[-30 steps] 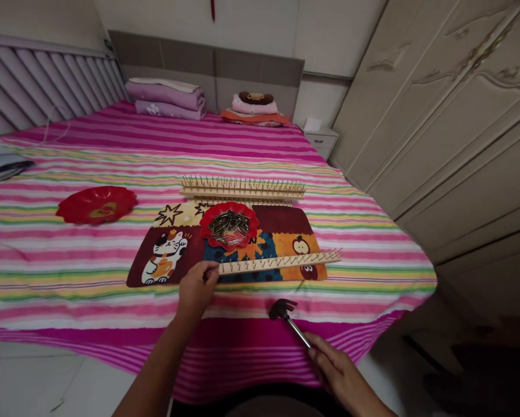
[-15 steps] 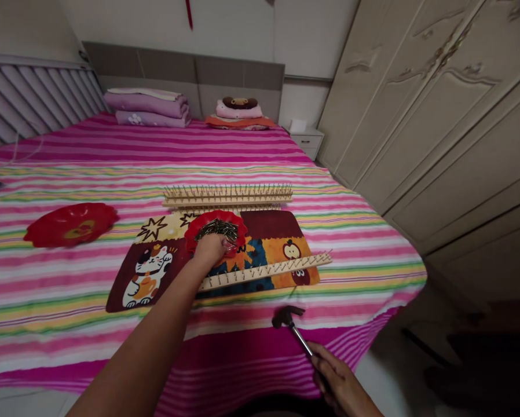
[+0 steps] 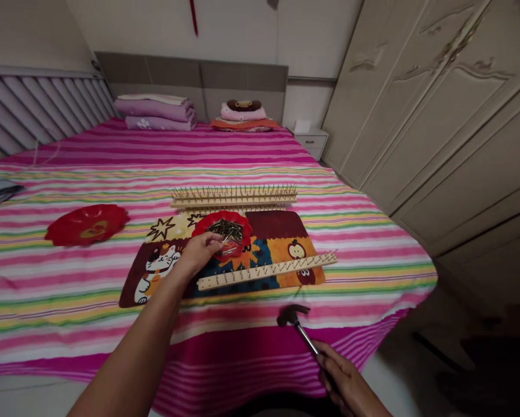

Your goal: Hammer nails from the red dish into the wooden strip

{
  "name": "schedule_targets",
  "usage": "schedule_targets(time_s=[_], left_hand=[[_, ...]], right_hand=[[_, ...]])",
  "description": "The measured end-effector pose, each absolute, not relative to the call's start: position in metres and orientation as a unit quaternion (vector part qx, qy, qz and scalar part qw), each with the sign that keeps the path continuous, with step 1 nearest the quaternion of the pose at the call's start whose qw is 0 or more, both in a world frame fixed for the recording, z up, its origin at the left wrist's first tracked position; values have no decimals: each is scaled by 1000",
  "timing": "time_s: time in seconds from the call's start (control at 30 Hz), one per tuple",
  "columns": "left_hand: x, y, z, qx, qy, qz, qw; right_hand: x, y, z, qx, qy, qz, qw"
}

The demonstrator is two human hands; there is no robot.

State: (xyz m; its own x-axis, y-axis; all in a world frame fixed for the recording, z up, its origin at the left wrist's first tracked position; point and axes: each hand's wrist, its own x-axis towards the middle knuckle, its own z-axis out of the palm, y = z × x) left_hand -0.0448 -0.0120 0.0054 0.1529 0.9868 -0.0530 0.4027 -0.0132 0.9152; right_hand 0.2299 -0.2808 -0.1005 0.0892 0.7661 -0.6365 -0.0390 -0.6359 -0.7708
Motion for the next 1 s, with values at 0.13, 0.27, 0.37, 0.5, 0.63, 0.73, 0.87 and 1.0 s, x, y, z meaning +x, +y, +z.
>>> schedule_targets(time_s=[0.13,0.27,0.37,0.5,0.63,0.73,0.87,1.0], left_hand=[[-72,-43,7,570,555,393,461],[-89,-67,-5,526,580,403,473],[-93,-77,-17,490,588,419,489],[-91,-82,-29,471,588,450,479],[-83,-83,-34,463,594,467,464],[-78,-84,-35,462,597,468,459],[-75,-85,-35,491,619,440,427],[-75,-86,-38,545,627,405,383]], right_hand=[[227,-282,-97,-667,-277,600,344],[227,-282,-97,-667,-281,600,342],[228,-281,-99,-673,-277,605,323],[229,-281,-98,-676,-275,605,318],[226,-282,-92,-675,-271,603,327],[225,-281,-86,-673,-273,603,329],[226,-281,-82,-682,-273,598,321],[223,-282,-86,-681,-276,592,331]])
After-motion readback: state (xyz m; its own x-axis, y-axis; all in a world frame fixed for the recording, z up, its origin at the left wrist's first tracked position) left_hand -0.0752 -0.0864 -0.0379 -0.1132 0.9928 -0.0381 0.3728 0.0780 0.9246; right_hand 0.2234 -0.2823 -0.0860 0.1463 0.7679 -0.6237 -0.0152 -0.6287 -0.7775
